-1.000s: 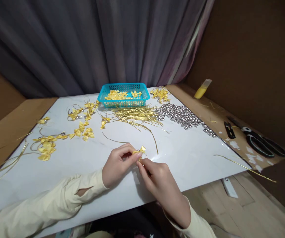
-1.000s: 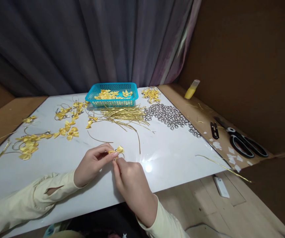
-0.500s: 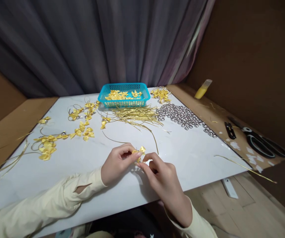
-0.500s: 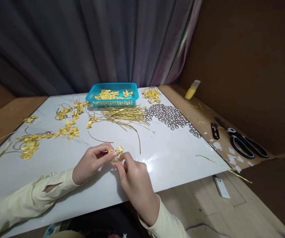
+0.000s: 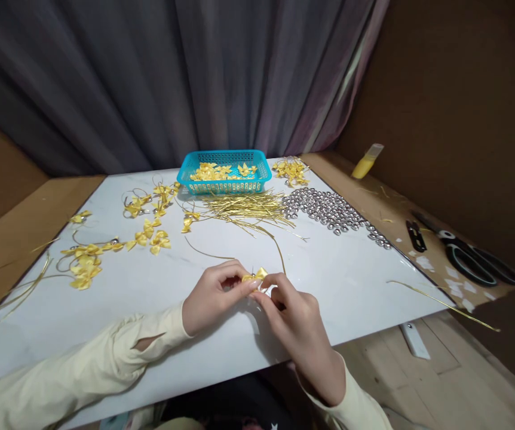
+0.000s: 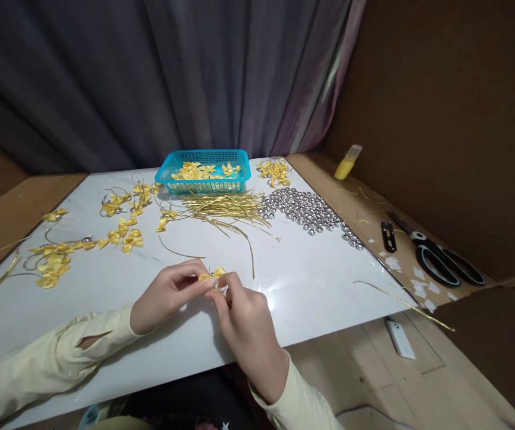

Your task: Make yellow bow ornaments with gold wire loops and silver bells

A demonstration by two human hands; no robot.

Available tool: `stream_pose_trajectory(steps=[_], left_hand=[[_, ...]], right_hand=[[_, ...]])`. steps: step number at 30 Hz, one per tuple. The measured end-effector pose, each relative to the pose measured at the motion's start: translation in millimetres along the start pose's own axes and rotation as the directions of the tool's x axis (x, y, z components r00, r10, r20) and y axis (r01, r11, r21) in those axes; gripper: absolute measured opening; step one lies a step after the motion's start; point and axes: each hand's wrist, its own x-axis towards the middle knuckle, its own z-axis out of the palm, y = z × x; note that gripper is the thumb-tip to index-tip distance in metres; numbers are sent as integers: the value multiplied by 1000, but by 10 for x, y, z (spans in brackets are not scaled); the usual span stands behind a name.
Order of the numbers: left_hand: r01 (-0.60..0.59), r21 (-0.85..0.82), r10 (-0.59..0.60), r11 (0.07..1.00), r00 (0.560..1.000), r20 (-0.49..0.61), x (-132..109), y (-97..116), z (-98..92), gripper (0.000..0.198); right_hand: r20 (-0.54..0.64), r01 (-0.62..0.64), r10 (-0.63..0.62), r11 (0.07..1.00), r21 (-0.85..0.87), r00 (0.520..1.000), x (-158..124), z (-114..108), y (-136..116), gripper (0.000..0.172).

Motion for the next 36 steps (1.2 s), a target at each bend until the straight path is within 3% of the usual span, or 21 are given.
stream_pose_trajectory(steps=[4,8,17,26,36], left_hand=[[-44,79,41,996,999,31,3,-10,-9,22],[-98,162,78,982,989,123,10,-20,-14,19],[-279,312,226,908,954,196,-21,-18,35,19],[-283,301,234,911,954,189,-15,-62,52,21],[-196,234,143,952,963,227,3,2,35,16]], right_hand=[[167,-16,9,999,37,986,66,-169,10,16],[139,-7,12,999,-40,990,112,-274,21,21],[311,3,10,999,-40,950,165,-182,87,30],[245,24,-46,995,95,968,160,-138,101,33],[124,55,-65,995,80,990,128,-173,78,33]])
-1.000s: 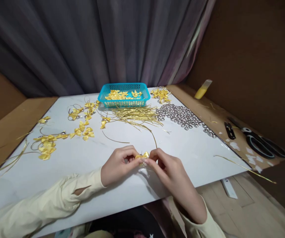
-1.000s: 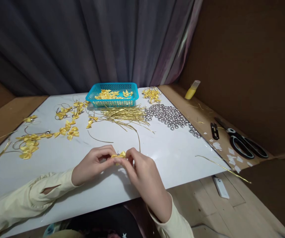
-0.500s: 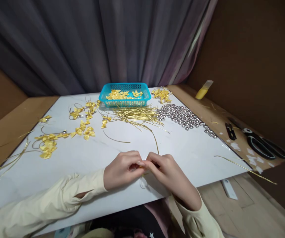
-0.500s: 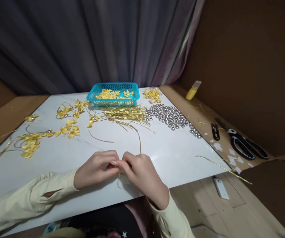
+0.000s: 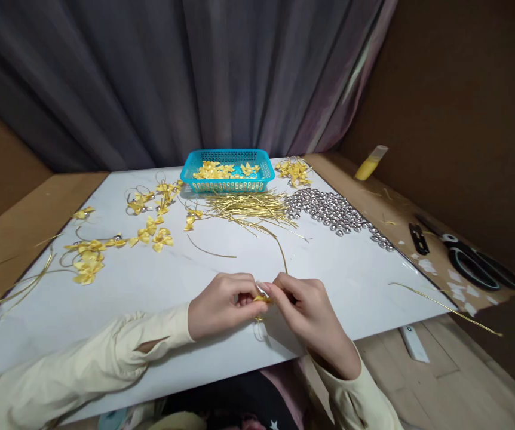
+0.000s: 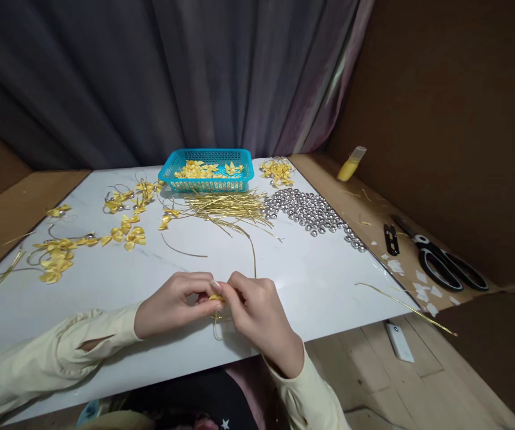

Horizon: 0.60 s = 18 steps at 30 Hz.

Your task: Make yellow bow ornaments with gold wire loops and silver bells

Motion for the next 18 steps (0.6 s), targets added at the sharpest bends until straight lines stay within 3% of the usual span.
stream_pose_trajectory(steps=[7,13,18], left_hand=[[-25,3,25,1000,1000,-8,0,4,6,18],[-104,83,108,991,993,-39,-17,15,4,23],[-112,83,118,990,991,-67,-18,22,12,18]], right_hand=[[-62,-62,68,995,84,996,13,-2,23,37],[115,-121,99,972,200,988,38,-12,54,40],[130,-168,138,951,259,982,23,-10,38,42]])
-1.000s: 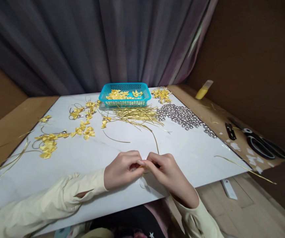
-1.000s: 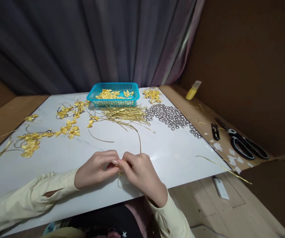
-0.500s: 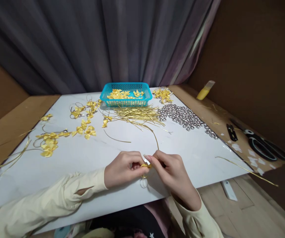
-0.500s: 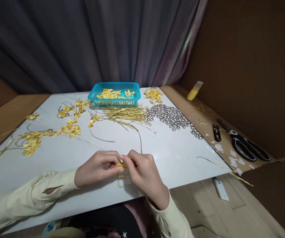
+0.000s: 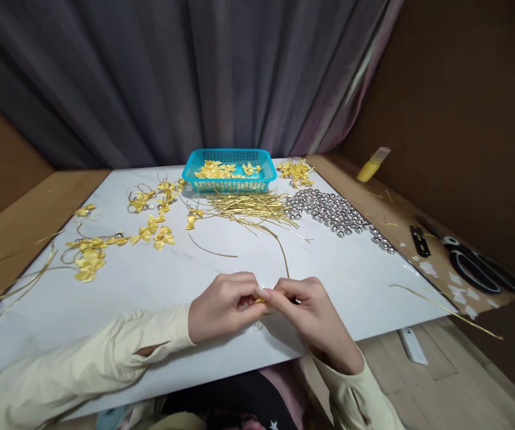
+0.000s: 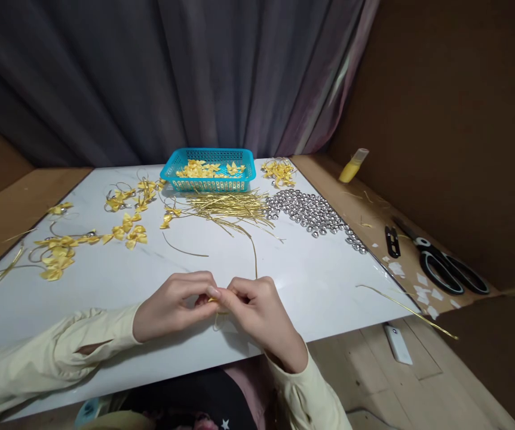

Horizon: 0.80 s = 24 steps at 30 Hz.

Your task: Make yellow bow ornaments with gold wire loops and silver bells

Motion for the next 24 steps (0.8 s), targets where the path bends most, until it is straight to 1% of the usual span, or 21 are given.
stream_pose_trajectory(steps=[5,9,12,15,20,22,24], left_hand=[[107,-77,-105,991,994,35,14,9,-3,19],[192,-183,-183,964,981,61,31,26,-14,21],[233,-244,-218,941,972,87,40,49,-25,18],[195,-232,-182,953,980,76,36,73,-34,17],[33,-84,-31,996,999,21,1,75,-24,18],[13,-51,-13,999,1000,6,-12,61,-11,18],[26,-58,-26,998,1000,-8,-17,50,0,17]], right_hand=[[-85,73,-72,997,1,994,-10,28,-14,38],[-171,157,-156,988,-7,973,-26,48,-12,34],[-211,207,-217,976,-67,953,-52,50,-1,31],[-209,240,-255,966,-91,944,-61,36,14,32],[-76,173,-170,984,36,982,-6,-6,35,35],[-39,176,-174,983,46,984,10,-13,41,36],[-38,186,-184,982,37,982,10,-7,47,37]])
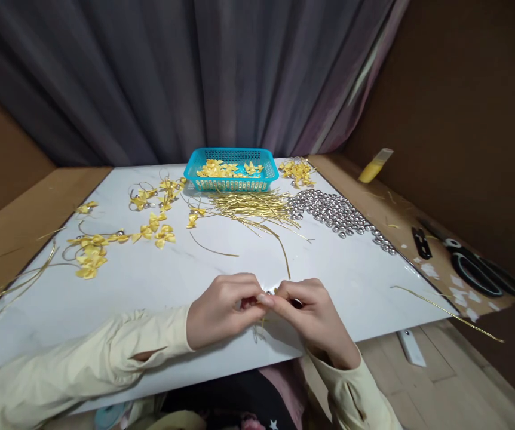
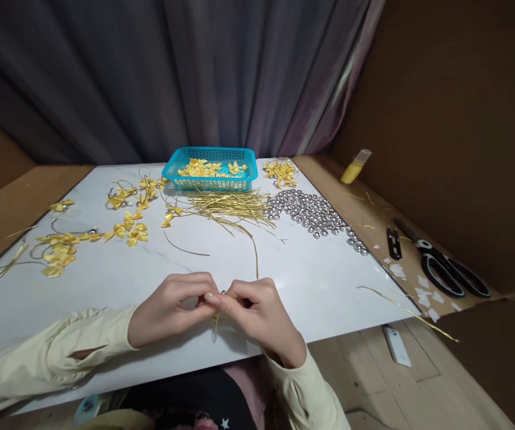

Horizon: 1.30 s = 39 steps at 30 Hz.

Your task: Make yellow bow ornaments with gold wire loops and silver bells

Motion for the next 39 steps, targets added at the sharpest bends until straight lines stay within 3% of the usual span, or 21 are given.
stream_pose_trajectory(steps=[9,15,19,23,27,30,39], left_hand=[[300,-233,-286,925,954,92,67,46,-25,15],[491,-352,-452,797,871,191,101,80,-49,17],[562,-370,-500,740,827,255,126,103,-80,19],[560,-374,-495,739,828,261,131,134,-96,20],[459,-329,-423,825,888,180,111,156,-84,17],[385,-268,-362,883,923,134,95,163,-78,16],[358,-219,-334,907,932,141,96,167,-101,14]], right_hand=[[-138,116,-133,986,-124,981,-45,47,14,36],[-158,208,-234,964,-167,959,-53,42,51,36],[-147,257,-278,955,-144,949,-57,7,75,32],[-106,196,-198,980,-29,975,-38,-30,87,32],[-11,57,-56,996,68,998,-23,-32,86,33],[-12,-5,6,996,86,1000,-23,-8,74,31],[-114,29,-22,998,61,993,-39,28,59,28]])
